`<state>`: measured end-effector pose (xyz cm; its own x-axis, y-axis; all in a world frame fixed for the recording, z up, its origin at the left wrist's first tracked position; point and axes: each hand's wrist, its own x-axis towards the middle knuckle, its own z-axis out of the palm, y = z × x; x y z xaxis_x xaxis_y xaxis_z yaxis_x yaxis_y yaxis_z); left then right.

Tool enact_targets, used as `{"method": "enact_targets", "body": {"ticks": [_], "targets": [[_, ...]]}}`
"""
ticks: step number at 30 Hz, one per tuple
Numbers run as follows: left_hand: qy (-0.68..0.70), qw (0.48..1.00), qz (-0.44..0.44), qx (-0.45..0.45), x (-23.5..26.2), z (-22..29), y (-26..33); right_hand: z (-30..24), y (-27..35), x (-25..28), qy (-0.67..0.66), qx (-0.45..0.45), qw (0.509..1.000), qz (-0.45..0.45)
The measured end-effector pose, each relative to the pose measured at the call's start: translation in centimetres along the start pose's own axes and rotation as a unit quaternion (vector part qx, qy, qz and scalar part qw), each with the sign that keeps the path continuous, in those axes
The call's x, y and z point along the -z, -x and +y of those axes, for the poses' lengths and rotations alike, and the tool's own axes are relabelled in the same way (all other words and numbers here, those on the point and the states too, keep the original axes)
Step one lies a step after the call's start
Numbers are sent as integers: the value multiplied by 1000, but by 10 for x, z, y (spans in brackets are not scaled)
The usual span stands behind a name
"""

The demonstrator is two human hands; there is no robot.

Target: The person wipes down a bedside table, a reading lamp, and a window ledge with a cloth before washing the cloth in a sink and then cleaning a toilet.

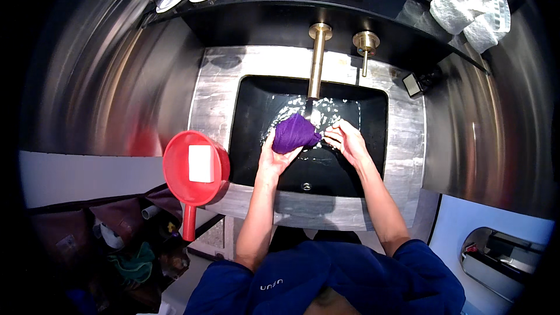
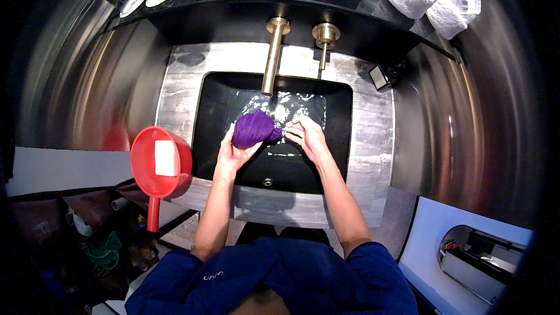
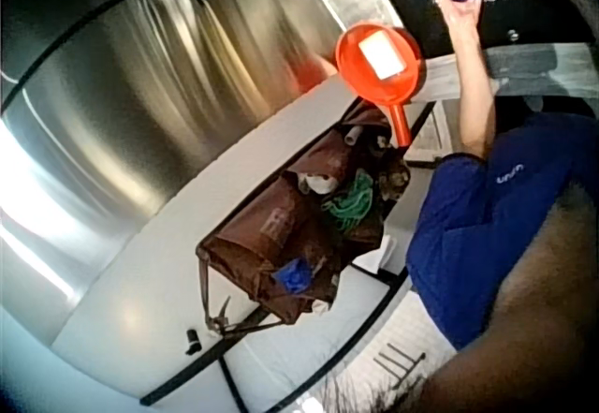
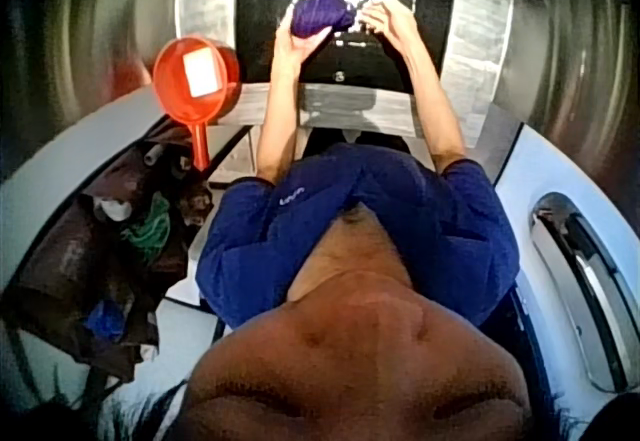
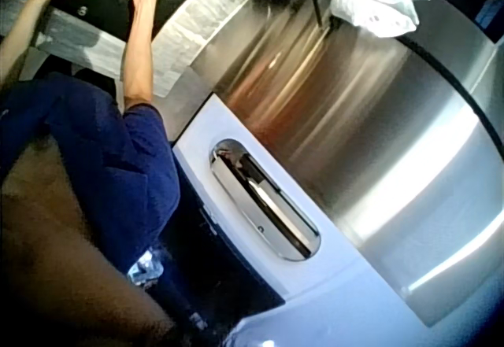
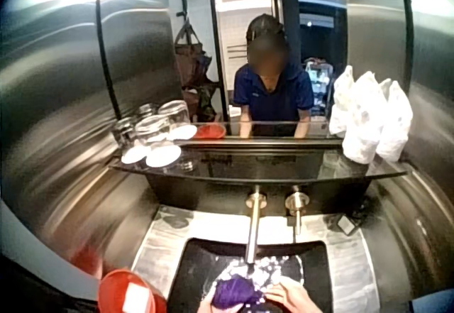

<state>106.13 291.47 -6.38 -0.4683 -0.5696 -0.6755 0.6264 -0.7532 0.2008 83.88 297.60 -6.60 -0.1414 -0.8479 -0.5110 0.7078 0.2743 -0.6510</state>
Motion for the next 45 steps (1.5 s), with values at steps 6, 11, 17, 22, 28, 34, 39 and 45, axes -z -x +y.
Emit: {"method": "enact_targets", "body": {"ticks": [6,11,17,22,28,34,39,45], "targets": [[39,996,80,30,34,-12,-9,27,-10,8,38,-45,998,24],[-55,981,181,35,34,-12,6,27,-8,12,63,-40,997,25],[-710,502,257,-421,-4,-15,5,20,-7,6,64,-22,997,34],[-715,476,227,-458,47,40,-57,21,-2,-8,61,-12,998,9],[-566,685,165,-428,-2,63,-42,-40,28,16,150,68,985,44],[-520,808,-146,-237,-82,-41,21,-106,76,-6,238,92,967,-19],[-386,882,-225,-151,-68,-106,34,-115,76,-30,220,54,967,-114],[-283,923,-61,-255,-1,-75,124,-63,75,-76,278,-9,936,-216]]}}
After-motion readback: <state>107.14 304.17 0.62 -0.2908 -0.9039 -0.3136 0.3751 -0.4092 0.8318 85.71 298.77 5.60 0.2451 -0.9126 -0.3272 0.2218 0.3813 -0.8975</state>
